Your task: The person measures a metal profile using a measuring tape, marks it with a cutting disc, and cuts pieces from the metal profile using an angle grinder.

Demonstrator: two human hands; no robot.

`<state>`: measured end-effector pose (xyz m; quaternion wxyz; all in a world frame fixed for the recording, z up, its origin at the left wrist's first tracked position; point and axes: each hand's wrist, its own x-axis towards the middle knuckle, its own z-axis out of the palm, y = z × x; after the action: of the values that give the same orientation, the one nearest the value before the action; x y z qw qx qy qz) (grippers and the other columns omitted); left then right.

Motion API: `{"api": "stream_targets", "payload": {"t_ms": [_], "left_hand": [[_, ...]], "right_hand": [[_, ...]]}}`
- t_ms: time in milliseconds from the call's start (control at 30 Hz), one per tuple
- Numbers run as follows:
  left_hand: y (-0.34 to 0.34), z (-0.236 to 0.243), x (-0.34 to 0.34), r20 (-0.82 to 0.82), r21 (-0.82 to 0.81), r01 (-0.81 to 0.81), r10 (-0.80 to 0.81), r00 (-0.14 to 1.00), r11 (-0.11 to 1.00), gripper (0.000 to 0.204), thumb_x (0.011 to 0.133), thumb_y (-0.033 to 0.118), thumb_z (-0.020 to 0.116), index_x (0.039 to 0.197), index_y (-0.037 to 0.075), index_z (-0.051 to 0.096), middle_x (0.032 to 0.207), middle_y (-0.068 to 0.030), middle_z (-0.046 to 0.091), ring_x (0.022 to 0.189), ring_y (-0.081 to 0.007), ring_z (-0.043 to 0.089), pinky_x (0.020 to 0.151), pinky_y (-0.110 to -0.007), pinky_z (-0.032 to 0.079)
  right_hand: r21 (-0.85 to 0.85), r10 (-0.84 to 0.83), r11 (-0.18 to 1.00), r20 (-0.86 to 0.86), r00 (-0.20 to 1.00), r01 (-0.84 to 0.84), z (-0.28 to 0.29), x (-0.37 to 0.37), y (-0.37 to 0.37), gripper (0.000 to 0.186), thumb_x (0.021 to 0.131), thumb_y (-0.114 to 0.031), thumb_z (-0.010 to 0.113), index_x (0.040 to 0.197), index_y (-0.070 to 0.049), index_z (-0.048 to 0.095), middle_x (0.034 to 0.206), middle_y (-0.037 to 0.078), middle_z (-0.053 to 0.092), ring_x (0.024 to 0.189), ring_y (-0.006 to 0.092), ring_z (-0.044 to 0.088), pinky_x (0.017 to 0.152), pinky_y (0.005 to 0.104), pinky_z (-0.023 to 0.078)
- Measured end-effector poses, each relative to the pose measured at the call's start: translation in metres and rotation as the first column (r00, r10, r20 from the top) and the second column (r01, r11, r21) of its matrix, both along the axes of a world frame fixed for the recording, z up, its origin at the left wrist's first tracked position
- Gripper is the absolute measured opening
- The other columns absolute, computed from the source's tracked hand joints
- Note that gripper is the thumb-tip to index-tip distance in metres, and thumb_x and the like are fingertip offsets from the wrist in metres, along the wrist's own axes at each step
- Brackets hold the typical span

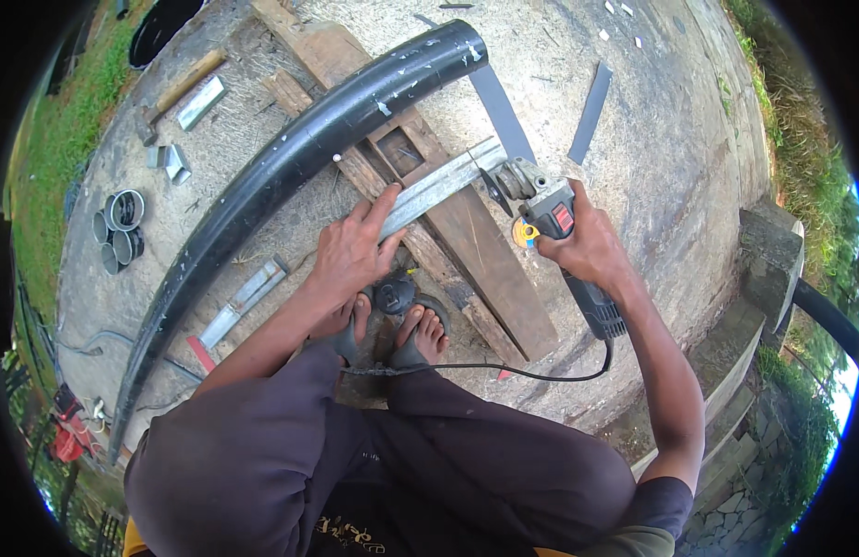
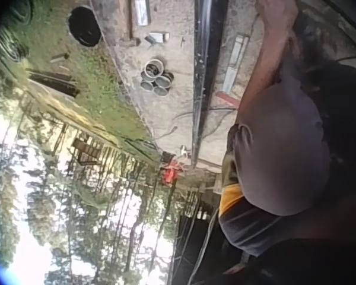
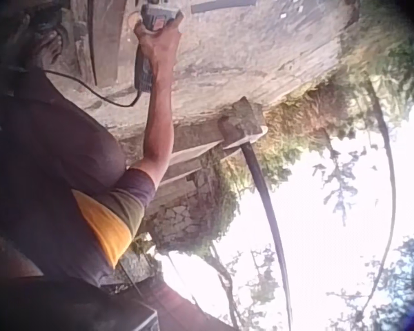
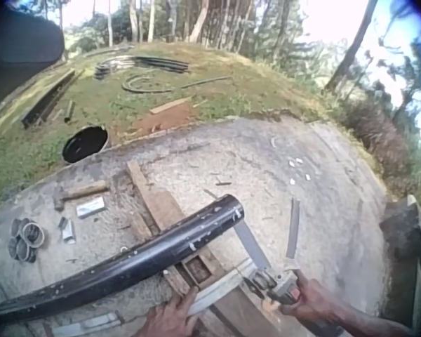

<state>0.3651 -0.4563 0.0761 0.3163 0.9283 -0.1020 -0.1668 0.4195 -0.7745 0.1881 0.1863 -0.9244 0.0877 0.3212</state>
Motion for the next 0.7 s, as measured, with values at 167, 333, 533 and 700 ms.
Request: {"api": "stream_targets", "payload": {"t_ms": [167,333,533,700], "left_hand": [[0.0,0.003,0.005,-0.013,-0.062,0.027,-0.028,1.0,0.998,0.059,0.095,0.03,0.071,0.145,0.01,0.047,0.101,-0.0246,0.067,0.081,-0.0468,0.075,0.066,-0.057,0.061],[-0.002,0.011,0.001,0.141,0.014,-0.052,0.049,0.989,0.999,0.043,0.092,0.026,0.076,0.124,0.008,0.053,0.096,-0.0215,0.068,0.079,-0.044,0.074,0.062,-0.052,0.061],[-0.012,0.002,-0.003,0.151,0.24,0.041,-0.079,0.985,0.97,0.03,0.096,0.019,0.071,0.111,0.007,0.048,0.087,-0.0194,0.065,0.069,-0.0397,0.074,0.053,-0.048,0.06],[-0.014,0.001,-0.004,0.234,0.305,0.094,-0.171,0.957,0.948,0.02,0.09,0.008,0.063,0.105,0.004,0.049,0.078,-0.0128,0.065,0.061,-0.0286,0.074,0.053,-0.038,0.06]], "right_hand": [[0.044,-0.008,0.999,-0.008,1.0,0.008,0.003,-0.016,-0.018,0.103,0.073,-0.025,0.083,0.158,0.006,0.033,0.118,0.029,0.071,0.111,0.0407,0.07,0.099,0.046,0.053],[0.073,-0.065,0.995,-0.044,0.997,0.068,0.018,-0.015,-0.001,0.101,0.074,-0.023,0.084,0.157,0.004,0.034,0.123,0.029,0.07,0.114,0.0384,0.07,0.101,0.0456,0.052],[0.076,-0.042,0.997,0.127,0.991,0.033,0.013,-0.017,-0.004,0.106,0.074,-0.025,0.085,0.158,0.01,0.031,0.128,0.027,0.069,0.116,0.035,0.069,0.102,0.0428,0.053],[0.095,-0.079,0.993,0.04,0.996,0.075,0.013,-0.01,0.001,0.11,0.073,-0.027,0.086,0.159,0.012,0.029,0.131,0.029,0.067,0.119,0.0354,0.068,0.103,0.042,0.053]]}}
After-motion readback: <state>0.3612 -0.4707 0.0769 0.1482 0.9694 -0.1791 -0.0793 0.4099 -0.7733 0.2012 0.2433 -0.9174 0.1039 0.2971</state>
